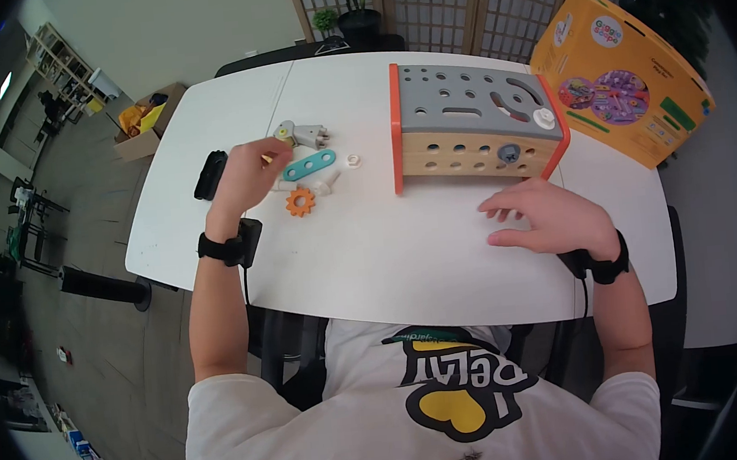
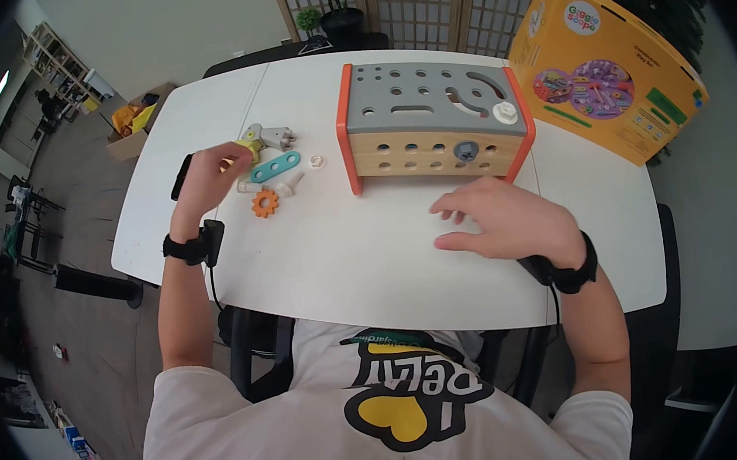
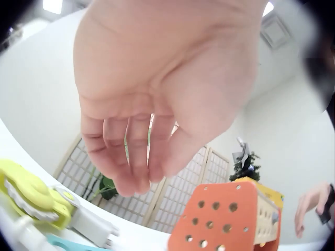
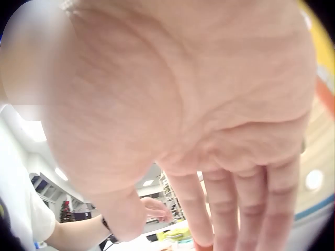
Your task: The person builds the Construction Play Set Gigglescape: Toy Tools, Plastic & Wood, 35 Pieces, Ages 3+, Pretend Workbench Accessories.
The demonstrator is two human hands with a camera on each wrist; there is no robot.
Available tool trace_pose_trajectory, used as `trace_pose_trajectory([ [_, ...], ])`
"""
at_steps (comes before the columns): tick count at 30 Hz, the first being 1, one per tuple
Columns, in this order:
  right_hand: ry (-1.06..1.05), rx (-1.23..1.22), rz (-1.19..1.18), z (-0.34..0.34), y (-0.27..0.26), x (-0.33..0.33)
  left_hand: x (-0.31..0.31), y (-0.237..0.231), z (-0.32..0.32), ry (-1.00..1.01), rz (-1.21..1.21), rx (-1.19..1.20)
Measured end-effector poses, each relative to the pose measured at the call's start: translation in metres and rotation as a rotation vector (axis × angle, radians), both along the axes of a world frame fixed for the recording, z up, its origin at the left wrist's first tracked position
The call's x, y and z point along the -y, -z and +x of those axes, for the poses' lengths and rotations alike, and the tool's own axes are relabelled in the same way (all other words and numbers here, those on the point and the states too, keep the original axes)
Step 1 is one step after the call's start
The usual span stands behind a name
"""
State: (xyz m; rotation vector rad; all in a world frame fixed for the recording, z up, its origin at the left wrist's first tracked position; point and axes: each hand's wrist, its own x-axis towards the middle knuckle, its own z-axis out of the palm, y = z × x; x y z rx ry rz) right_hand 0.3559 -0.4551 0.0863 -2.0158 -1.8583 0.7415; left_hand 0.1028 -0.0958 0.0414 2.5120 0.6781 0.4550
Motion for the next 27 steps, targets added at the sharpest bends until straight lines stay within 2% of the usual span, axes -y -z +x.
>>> trace_pose_trajectory([
  [3, -0.096, 0.027, 0.142, -0.022, 0.019, -0.039, -0.012, 0.022, -0.014, 0.019, 0.176, -0.141],
  [6, -0.186, 0.142, 0.212, -0.046, 0.044, -0.078, -0.014, 0.034, -0.023, -0.007, 0.207, -0.283],
  [8, -0.203, 0.173, 0.13, -0.069, 0.053, -0.104, -0.016, 0.04, -0.025, -0.009, 0.277, -0.363],
  [9, -0.211, 0.189, 0.087, -0.08, 0.058, -0.117, -0.02, 0.046, -0.028, -0.02, 0.288, -0.344],
  [12, -0.3, 0.314, 0.234, -0.106, 0.088, -0.149, -0.025, 0.057, -0.035, -0.033, 0.317, -0.31],
  [15, -0.271, 0.488, 0.41, -0.126, 0.113, -0.177, -0.024, 0.053, -0.039, -0.028, 0.31, -0.312],
  [21, -0.197, 0.57, 0.485, -0.144, 0.134, -0.208, -0.016, 0.028, -0.049, -0.014, 0.119, -0.139],
  [24, -0.25, 0.64, 0.438, -0.146, 0.136, -0.204, -0.012, 0.019, -0.05, -0.012, 0.052, -0.017],
  [27, -0.27, 0.555, 0.552, -0.142, 0.139, -0.198, 0.0, 0.008, -0.046, -0.002, 0.059, 0.056],
])
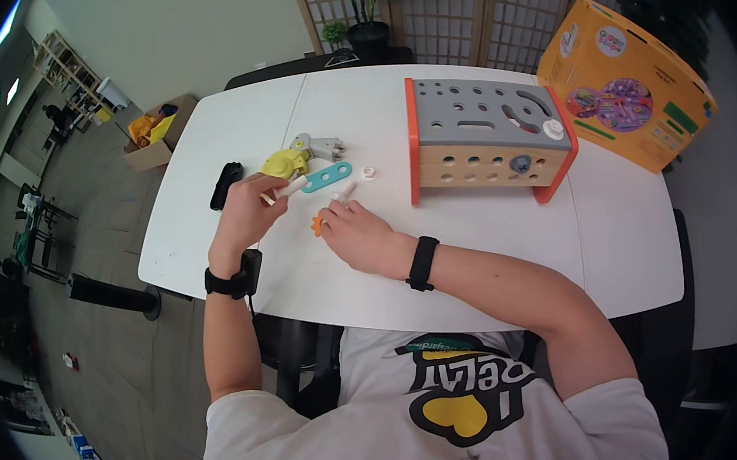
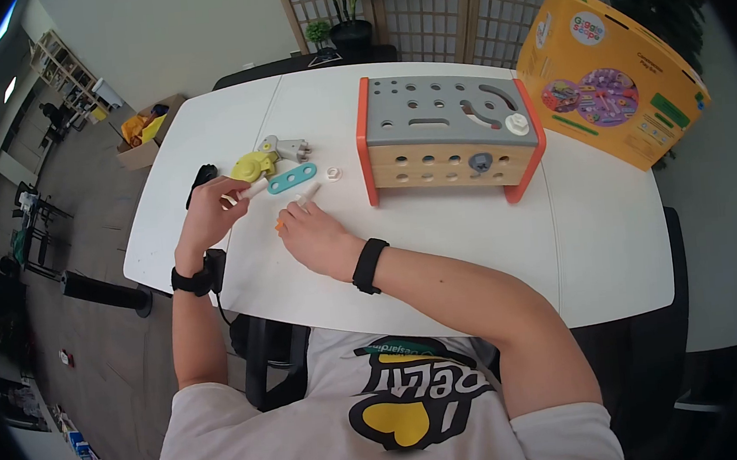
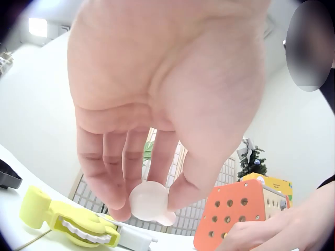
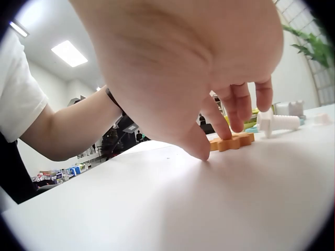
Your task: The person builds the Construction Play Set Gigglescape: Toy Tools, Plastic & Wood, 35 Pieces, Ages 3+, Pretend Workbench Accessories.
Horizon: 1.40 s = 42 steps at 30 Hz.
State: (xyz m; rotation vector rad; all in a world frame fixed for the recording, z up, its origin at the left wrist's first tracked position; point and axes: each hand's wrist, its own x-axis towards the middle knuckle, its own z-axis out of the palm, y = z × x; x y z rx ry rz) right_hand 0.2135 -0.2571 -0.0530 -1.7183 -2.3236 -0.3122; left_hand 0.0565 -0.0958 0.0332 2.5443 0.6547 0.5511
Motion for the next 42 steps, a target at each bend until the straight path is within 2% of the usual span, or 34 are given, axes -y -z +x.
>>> trace_pose_trajectory([
  [9, 0.056, -0.082, -0.137, 0.013, 0.001, 0.023, 0.032, -0.023, 0.015, 0.041, -0.018, 0.145],
  [12, 0.028, -0.147, -0.247, 0.023, -0.009, 0.033, 0.039, -0.027, 0.017, 0.03, -0.127, 0.193],
  [15, 0.022, -0.282, -0.236, 0.034, -0.007, 0.047, 0.04, -0.019, 0.021, 0.037, -0.401, 0.308],
  [18, 0.064, -0.733, -0.233, 0.05, -0.036, 0.064, 0.049, -0.021, 0.023, 0.059, -0.546, 0.287],
  [19, 0.1, -0.864, -0.308, 0.059, -0.048, 0.068, 0.047, -0.018, 0.023, 0.073, -0.571, 0.268],
  [22, 0.002, -1.362, -0.194, 0.08, -0.061, 0.076, 0.061, -0.018, 0.031, 0.132, -0.599, 0.339],
  [25, -0.129, -1.627, -0.151, 0.092, -0.065, 0.083, 0.072, -0.018, 0.038, 0.179, -0.608, 0.365],
  [28, -0.135, -1.789, -0.186, 0.092, -0.077, 0.092, 0.084, -0.027, 0.043, 0.291, -0.48, 0.386],
  [29, -0.147, -1.802, -0.18, 0.092, -0.077, 0.092, 0.088, -0.029, 0.045, 0.295, -0.485, 0.391],
  [35, -0.199, -1.83, -0.182, 0.098, -0.076, 0.096, 0.104, -0.036, 0.051, 0.332, -0.168, 0.431],
  [42, -0.246, -1.81, -0.192, 0.097, -0.081, 0.102, 0.118, -0.036, 0.07, 0.39, -0.075, 0.534],
])
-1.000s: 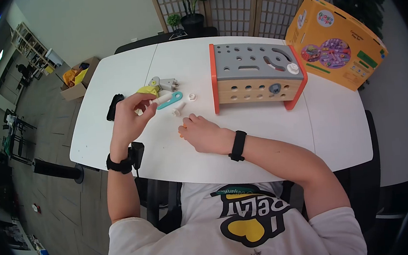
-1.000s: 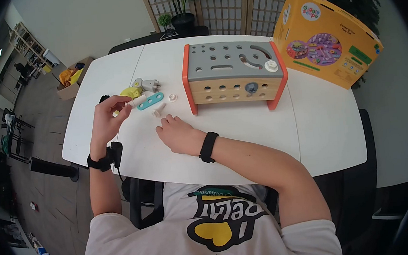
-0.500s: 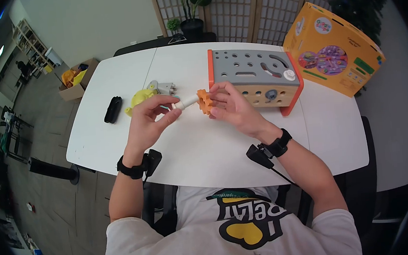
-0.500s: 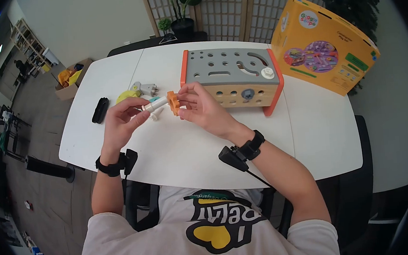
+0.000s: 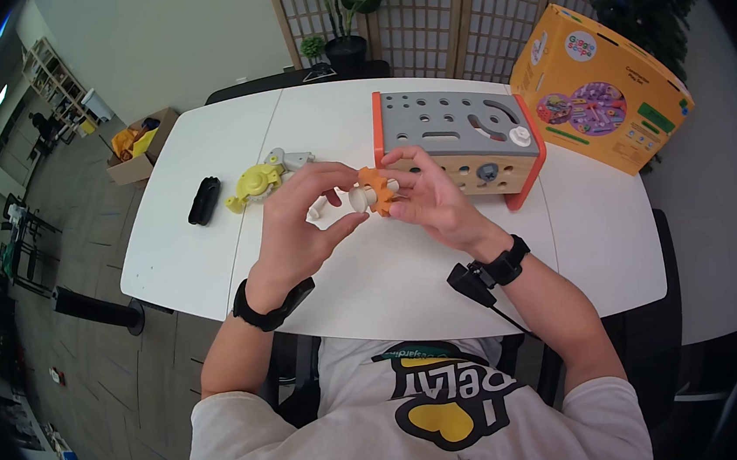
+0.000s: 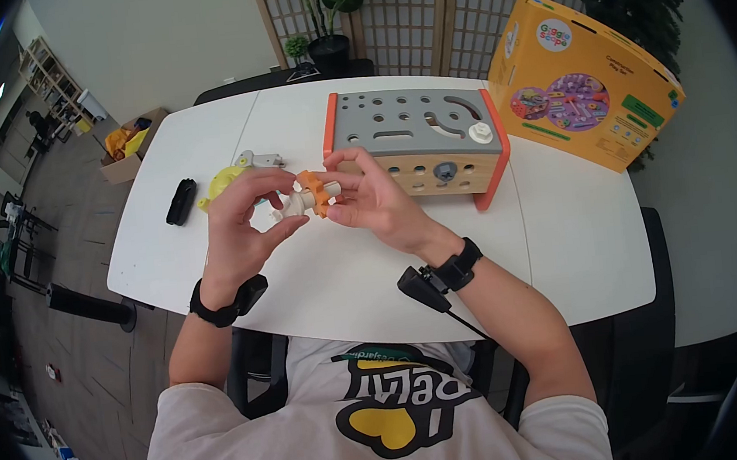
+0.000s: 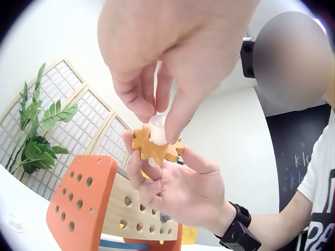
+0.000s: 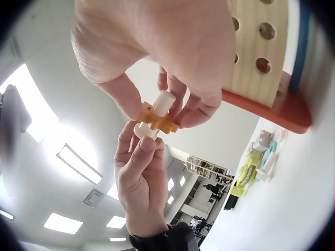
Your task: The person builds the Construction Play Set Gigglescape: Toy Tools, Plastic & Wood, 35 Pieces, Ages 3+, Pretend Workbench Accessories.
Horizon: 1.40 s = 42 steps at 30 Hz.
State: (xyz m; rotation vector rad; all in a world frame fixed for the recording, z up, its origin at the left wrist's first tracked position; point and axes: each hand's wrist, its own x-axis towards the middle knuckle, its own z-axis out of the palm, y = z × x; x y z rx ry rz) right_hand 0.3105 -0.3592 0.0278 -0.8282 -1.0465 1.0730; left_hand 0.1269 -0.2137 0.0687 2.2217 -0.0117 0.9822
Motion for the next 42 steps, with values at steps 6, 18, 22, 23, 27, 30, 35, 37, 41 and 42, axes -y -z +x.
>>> trace_pose_trajectory([
  [6, -0.004, -0.135, 0.049, -0.001, -0.005, 0.005, 0.006, -0.001, 0.008, 0.037, 0.005, -0.008],
  [18, 0.061, -0.059, -0.088, 0.024, 0.019, 0.034, 0.009, 0.004, 0.039, 0.062, -0.076, -0.413],
  [22, 0.103, 0.123, -0.211, 0.025, 0.026, 0.052, 0.016, 0.02, 0.055, 0.078, -0.033, -0.441],
  [23, 0.166, 0.215, -0.181, 0.025, 0.028, 0.054, 0.017, 0.023, 0.059, 0.071, -0.007, -0.434],
  [27, 0.395, 0.538, -0.095, 0.027, 0.03, 0.06, 0.024, 0.032, 0.07, 0.081, 0.058, -0.419],
  [30, 0.514, 0.684, -0.062, 0.026, 0.027, 0.065, 0.029, 0.029, 0.074, 0.036, 0.14, -0.439],
  [35, 0.629, 0.844, 0.004, 0.026, 0.025, 0.068, 0.029, 0.031, 0.082, -0.007, 0.28, -0.411],
  [37, 0.653, 0.865, 0.031, 0.027, 0.026, 0.068, 0.03, 0.026, 0.083, -0.01, 0.322, -0.41],
  [41, 0.676, 0.913, 0.03, 0.028, 0.026, 0.069, 0.026, 0.017, 0.082, -0.041, 0.367, -0.312],
  [42, 0.678, 0.918, 0.026, 0.027, 0.024, 0.069, 0.026, 0.012, 0.083, -0.05, 0.407, -0.284],
])
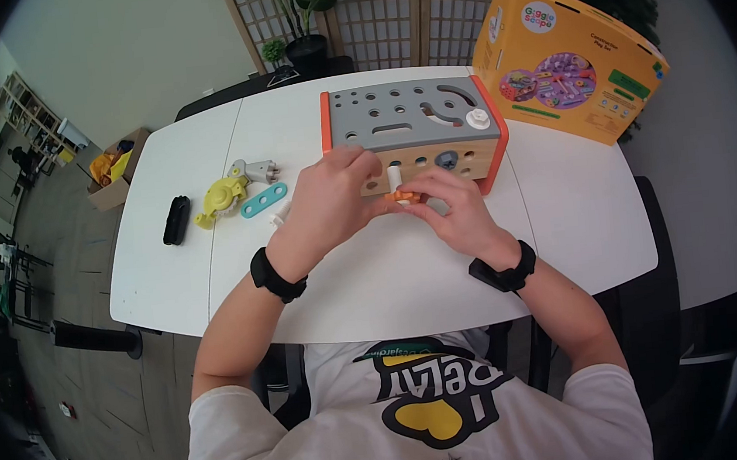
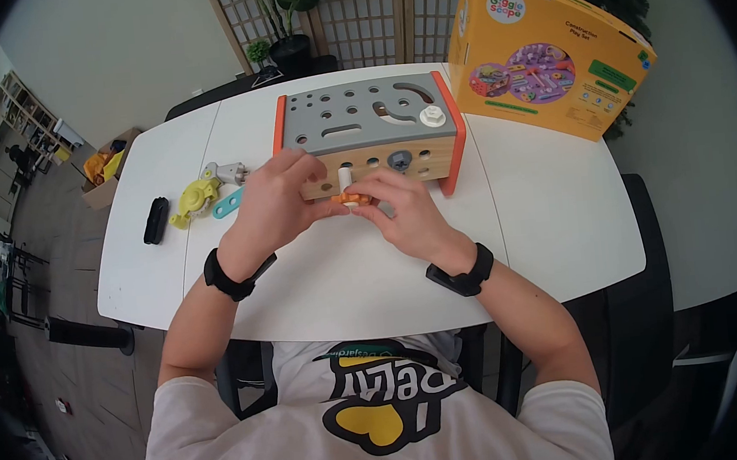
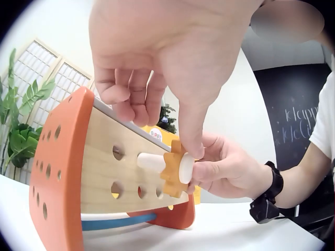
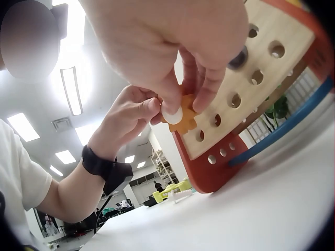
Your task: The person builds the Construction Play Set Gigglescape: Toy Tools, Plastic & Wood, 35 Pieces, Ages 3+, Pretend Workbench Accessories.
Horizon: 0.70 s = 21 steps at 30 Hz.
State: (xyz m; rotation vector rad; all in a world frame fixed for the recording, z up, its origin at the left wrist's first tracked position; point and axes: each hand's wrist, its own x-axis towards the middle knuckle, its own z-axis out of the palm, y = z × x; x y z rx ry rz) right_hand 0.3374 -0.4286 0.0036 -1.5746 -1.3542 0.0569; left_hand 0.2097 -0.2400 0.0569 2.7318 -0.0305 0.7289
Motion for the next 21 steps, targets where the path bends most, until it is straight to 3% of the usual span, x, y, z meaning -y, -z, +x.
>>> trace_pose_trajectory([
  [5, 0.013, 0.098, -0.033, -0.003, -0.014, 0.0, -0.001, -0.016, 0.006, 0.062, 0.112, 0.088],
  [8, 0.009, 0.122, -0.044, -0.004, -0.019, -0.002, -0.003, -0.014, 0.01, 0.07, 0.101, -0.023],
  [21, 0.026, 0.281, -0.123, 0.004, -0.028, -0.015, -0.002, -0.01, 0.028, 0.12, 0.157, -0.107],
])
